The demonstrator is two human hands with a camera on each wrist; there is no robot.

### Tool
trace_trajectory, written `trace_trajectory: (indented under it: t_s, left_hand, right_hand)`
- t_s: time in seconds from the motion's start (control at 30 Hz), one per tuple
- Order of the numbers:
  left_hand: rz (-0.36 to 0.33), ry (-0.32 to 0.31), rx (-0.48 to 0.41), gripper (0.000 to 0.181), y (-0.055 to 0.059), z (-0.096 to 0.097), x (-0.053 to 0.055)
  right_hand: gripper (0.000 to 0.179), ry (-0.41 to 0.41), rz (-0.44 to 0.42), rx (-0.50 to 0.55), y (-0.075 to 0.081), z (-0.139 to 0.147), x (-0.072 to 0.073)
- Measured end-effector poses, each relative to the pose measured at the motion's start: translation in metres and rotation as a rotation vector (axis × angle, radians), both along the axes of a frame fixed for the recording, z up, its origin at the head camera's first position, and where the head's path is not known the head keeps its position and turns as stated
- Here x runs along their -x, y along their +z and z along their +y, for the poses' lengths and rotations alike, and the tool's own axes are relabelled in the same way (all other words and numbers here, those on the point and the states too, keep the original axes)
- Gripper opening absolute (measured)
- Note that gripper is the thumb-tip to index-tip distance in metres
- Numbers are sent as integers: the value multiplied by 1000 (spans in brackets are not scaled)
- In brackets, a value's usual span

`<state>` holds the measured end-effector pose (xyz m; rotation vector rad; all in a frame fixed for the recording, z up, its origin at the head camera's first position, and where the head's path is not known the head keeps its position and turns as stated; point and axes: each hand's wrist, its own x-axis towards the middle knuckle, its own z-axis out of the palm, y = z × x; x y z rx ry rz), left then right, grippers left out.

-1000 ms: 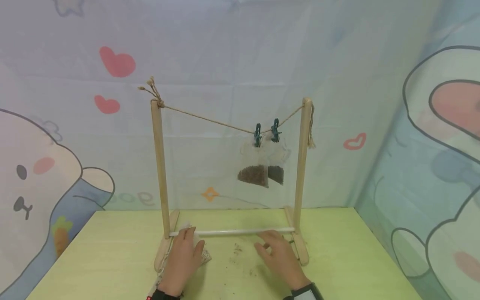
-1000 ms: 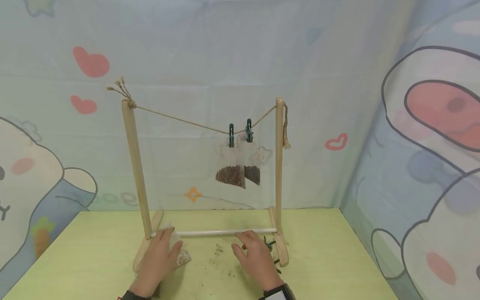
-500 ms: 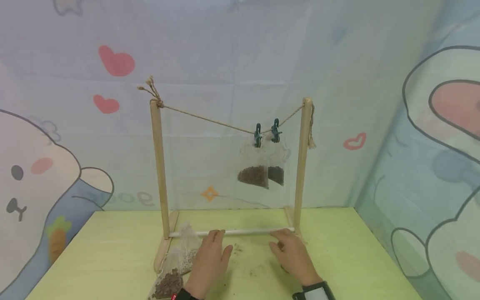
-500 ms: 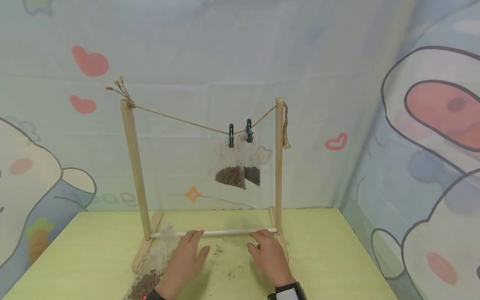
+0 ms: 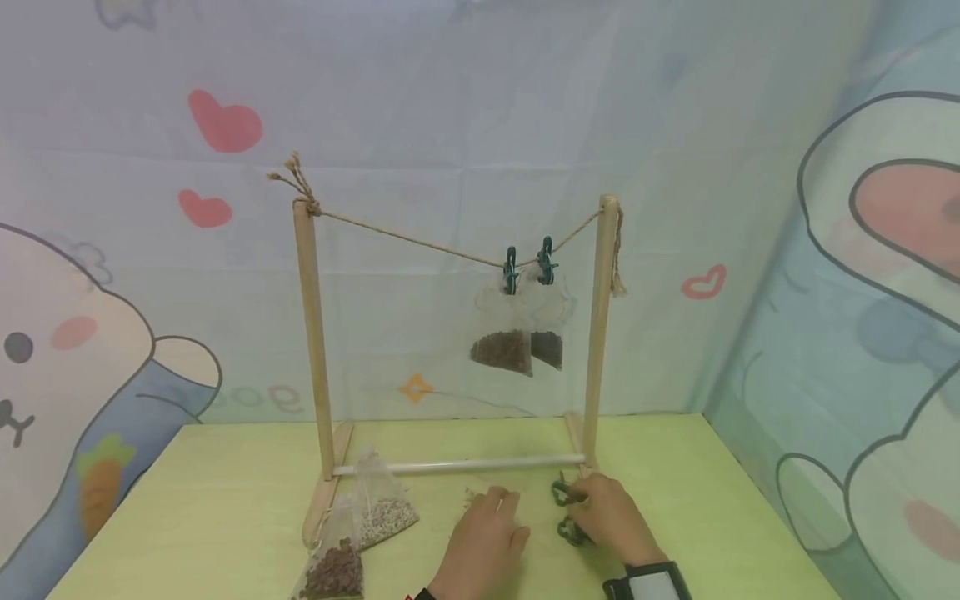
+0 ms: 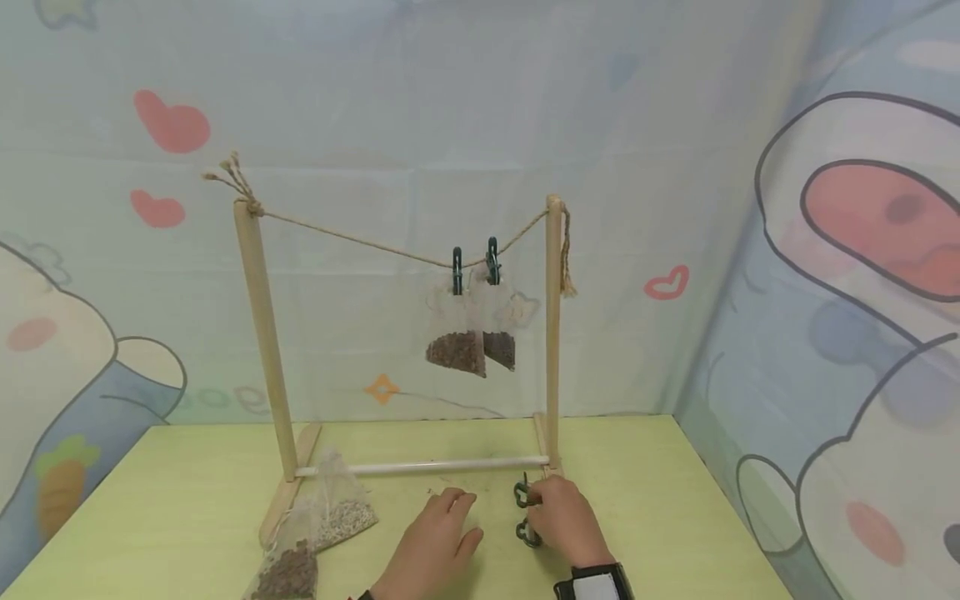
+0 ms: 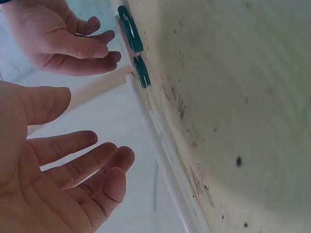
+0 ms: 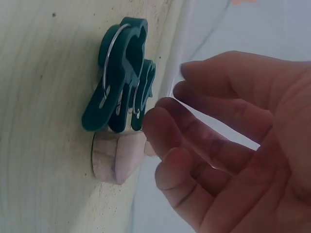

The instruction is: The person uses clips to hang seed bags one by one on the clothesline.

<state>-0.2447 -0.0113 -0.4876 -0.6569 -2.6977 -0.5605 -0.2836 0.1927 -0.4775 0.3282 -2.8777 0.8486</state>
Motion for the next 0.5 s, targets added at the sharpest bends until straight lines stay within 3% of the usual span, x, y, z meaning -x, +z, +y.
trace_trajectory:
  t_s: [0.23, 0.5]
  left_hand:
    - [22, -23, 26, 36, -6, 6, -3]
    - [3, -17, 26, 32, -5, 5, -4]
  right_hand:
    - [21, 30, -79, -66, -1, 5, 1]
    - [20, 26, -61, -126, -6, 7, 1]
